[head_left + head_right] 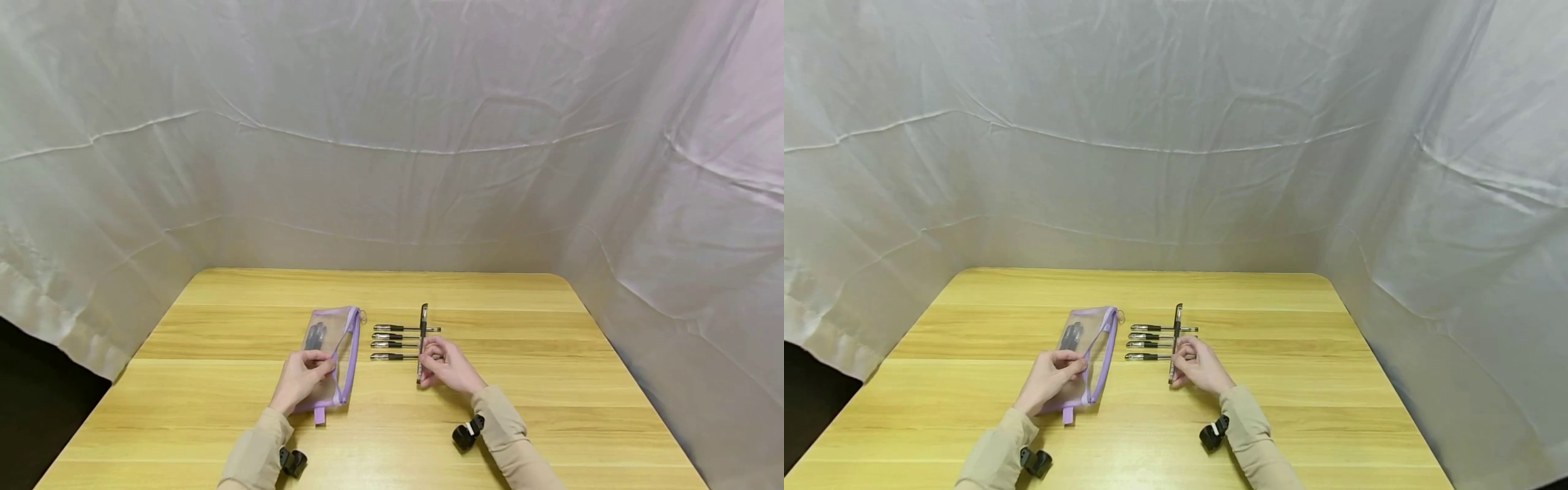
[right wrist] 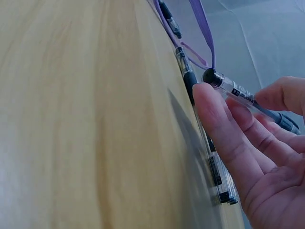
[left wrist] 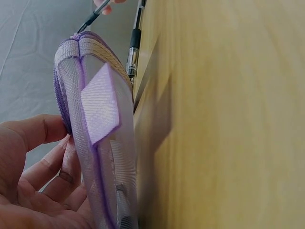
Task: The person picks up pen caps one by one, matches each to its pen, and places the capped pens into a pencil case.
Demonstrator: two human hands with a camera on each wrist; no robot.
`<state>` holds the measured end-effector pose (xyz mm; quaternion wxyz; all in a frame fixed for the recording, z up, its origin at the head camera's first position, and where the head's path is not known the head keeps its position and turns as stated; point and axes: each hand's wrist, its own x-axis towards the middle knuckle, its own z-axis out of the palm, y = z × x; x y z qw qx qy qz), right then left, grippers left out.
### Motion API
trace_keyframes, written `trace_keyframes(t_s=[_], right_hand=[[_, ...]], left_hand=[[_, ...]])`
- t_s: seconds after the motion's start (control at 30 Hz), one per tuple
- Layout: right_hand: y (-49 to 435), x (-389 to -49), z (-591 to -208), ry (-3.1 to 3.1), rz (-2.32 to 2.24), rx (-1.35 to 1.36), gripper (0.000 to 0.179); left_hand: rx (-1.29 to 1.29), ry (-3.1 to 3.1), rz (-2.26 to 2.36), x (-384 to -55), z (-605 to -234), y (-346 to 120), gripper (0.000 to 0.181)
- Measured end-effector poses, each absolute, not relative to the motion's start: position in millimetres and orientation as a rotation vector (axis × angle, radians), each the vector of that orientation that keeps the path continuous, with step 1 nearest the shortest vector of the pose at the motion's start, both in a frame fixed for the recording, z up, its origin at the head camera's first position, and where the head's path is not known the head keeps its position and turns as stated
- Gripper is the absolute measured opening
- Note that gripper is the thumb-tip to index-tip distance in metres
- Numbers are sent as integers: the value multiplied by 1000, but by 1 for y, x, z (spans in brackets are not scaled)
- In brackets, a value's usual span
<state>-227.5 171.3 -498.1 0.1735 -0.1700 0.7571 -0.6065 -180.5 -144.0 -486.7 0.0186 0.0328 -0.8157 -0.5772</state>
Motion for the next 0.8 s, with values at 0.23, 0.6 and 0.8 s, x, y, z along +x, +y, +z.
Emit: trace_keyframes(t_s=[0.23, 0.6, 0.8], right_hand=[[167, -229, -498, 2076, -1802, -398, 34], [143, -229, -492, 1813, -1910, -269, 46], [127, -232, -488, 1762, -1887, -243, 43]], left_hand=[[104, -2539, -1776, -180, -485, -143, 14], [80, -2544, -1738, -180, -484, -143, 13], [77, -2548, -1732, -180, -483, -142, 14]])
